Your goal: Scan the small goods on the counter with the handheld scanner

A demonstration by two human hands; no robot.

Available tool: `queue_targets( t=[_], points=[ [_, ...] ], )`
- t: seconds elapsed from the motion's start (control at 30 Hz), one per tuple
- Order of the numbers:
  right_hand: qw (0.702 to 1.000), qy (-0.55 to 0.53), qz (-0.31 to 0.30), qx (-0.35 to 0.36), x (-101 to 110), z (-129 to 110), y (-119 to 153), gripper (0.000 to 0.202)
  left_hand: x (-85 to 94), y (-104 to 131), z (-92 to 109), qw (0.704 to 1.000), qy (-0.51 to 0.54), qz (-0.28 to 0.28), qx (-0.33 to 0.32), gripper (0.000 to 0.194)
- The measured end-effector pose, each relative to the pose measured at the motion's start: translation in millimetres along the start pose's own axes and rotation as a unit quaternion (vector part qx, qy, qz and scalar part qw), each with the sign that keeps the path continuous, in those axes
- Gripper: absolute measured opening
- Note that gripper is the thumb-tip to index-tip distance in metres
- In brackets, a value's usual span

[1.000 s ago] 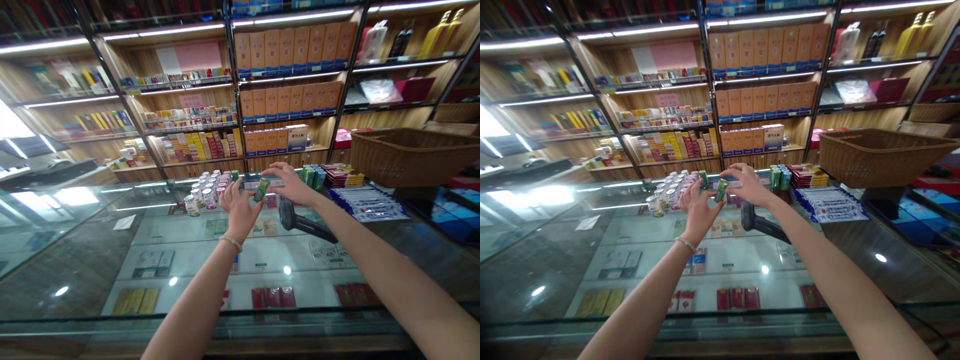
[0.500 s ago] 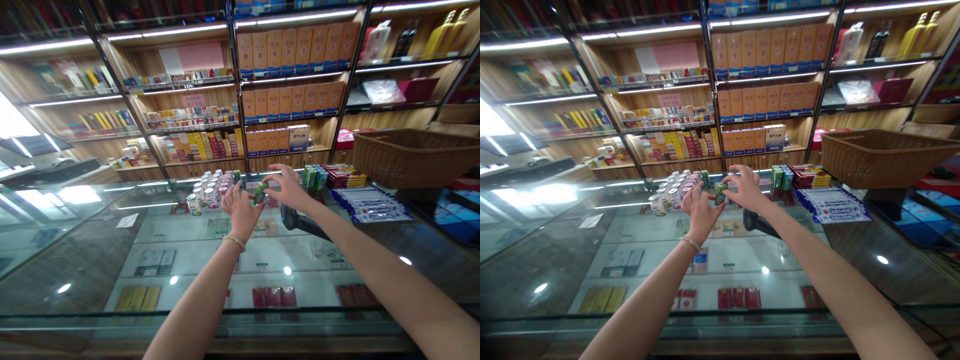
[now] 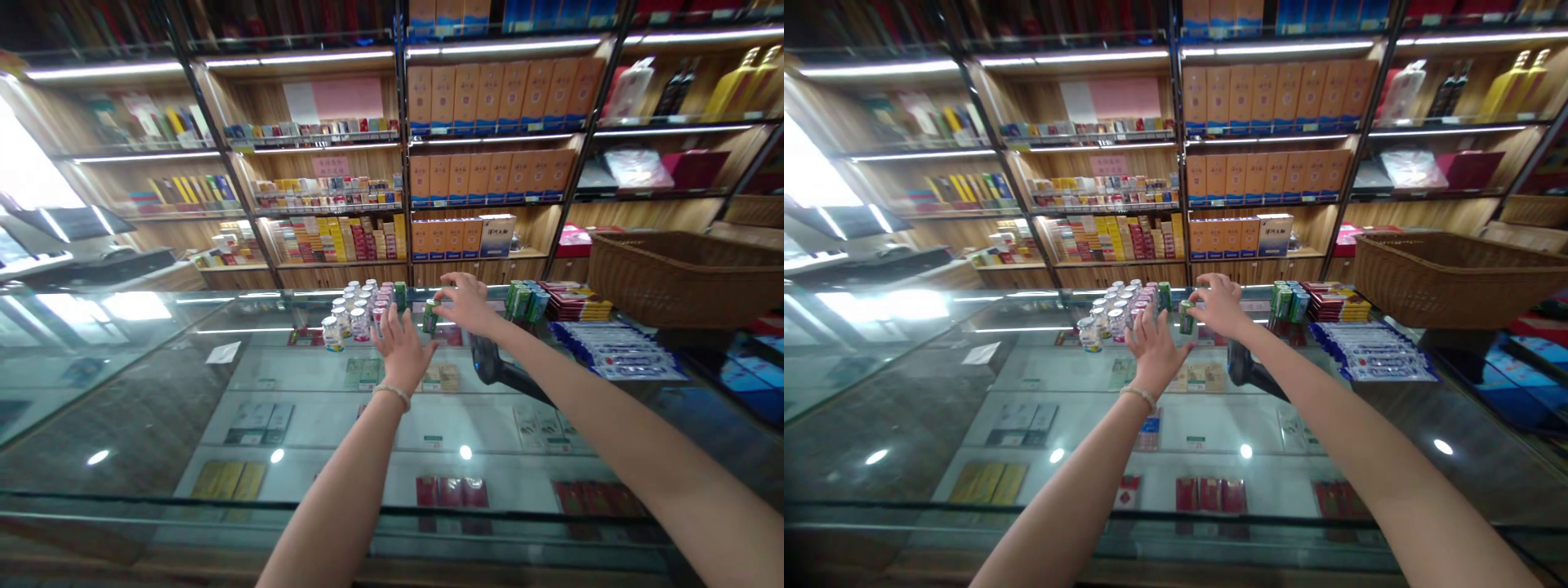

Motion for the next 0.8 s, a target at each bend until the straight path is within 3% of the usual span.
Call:
queue_targets(
  t=[0.07, 0.27, 0.53, 0.8],
  points=[
    [1.000, 0.007, -0.020, 0.000, -16.3, -1.5, -10.3, 0.018, -6.3, 2.1, -5.2, 1.000, -0.019, -0.017, -0.004, 0.086],
    [0.998, 0.021, -0.054, -0.004, -49.5, -5.2, -29.2, 0.019, -21.1, 8.9, -5.9, 0.995, -0.073, -0.071, -0.018, 0.073],
    [0.994, 0.056, -0.097, 0.017, -75.9, 0.0, -32.1, 0.021, -42.9, 17.0, -3.2, 0.977, -0.139, -0.162, -0.020, 0.076],
    [0.991, 0.079, -0.102, 0.026, -90.3, 8.1, -42.7, 0.023, -51.6, 21.8, -2.3, 0.973, -0.132, -0.186, -0.023, 0.075]
  ],
)
Point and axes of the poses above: each hand's wrist, its own y-axis away from the middle knuckle, its own x-axis out of the back of the hand, z = x × y, the point moved 10 cm from there along -y, towards the middle knuckle, and after that the axes turned 8 degrees about z, right-handed, at the moved point
